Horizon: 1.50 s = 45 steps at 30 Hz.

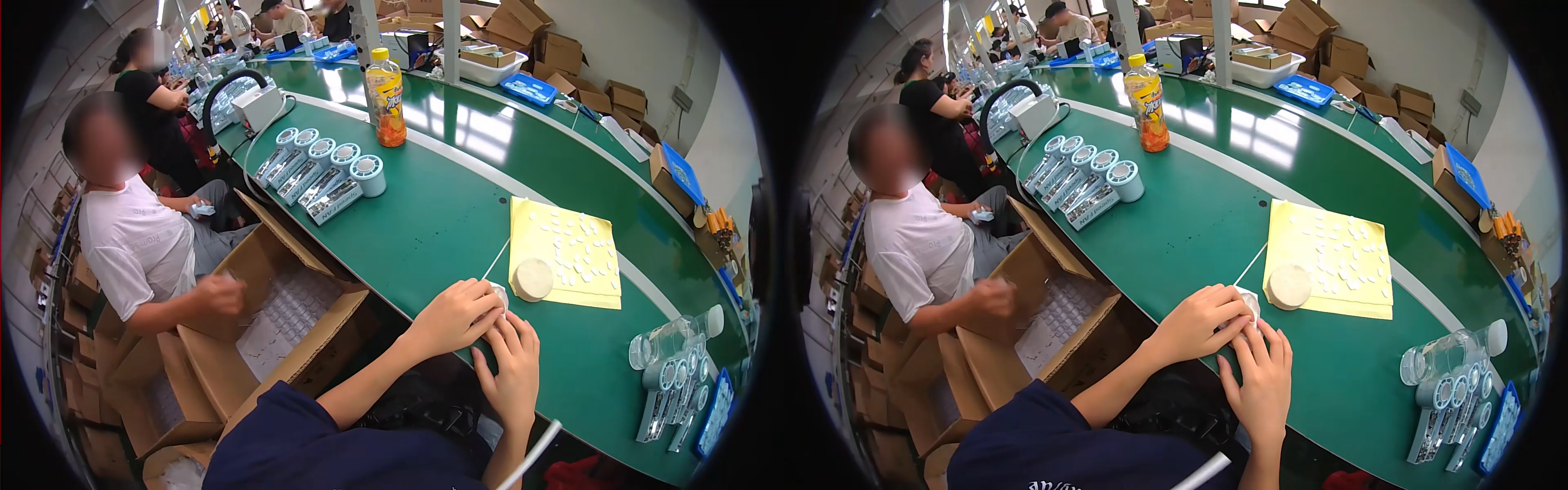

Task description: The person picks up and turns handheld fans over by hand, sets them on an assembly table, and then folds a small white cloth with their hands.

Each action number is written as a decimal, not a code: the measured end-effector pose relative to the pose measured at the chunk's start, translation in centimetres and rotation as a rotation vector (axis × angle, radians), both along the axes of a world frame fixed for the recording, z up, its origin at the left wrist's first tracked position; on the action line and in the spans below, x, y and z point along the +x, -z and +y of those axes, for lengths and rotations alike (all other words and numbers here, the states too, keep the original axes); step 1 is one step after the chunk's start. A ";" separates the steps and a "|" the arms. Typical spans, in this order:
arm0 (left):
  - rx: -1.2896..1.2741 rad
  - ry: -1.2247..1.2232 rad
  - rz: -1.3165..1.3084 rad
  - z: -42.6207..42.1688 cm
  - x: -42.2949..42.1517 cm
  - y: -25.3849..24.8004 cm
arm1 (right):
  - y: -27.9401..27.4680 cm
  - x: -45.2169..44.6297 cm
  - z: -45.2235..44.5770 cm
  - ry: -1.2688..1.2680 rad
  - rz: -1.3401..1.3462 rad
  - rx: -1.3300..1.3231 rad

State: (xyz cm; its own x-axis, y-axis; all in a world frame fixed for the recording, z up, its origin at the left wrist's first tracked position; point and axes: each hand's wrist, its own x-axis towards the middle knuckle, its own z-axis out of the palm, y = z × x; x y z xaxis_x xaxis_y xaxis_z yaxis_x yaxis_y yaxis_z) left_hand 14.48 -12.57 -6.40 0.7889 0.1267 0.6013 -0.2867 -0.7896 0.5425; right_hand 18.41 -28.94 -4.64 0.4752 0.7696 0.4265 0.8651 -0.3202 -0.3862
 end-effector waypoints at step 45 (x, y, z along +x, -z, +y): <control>-0.061 0.006 0.012 0.1 0.2 0.1 | 0.3 -0.1 0.5 0.039 0.009 0.001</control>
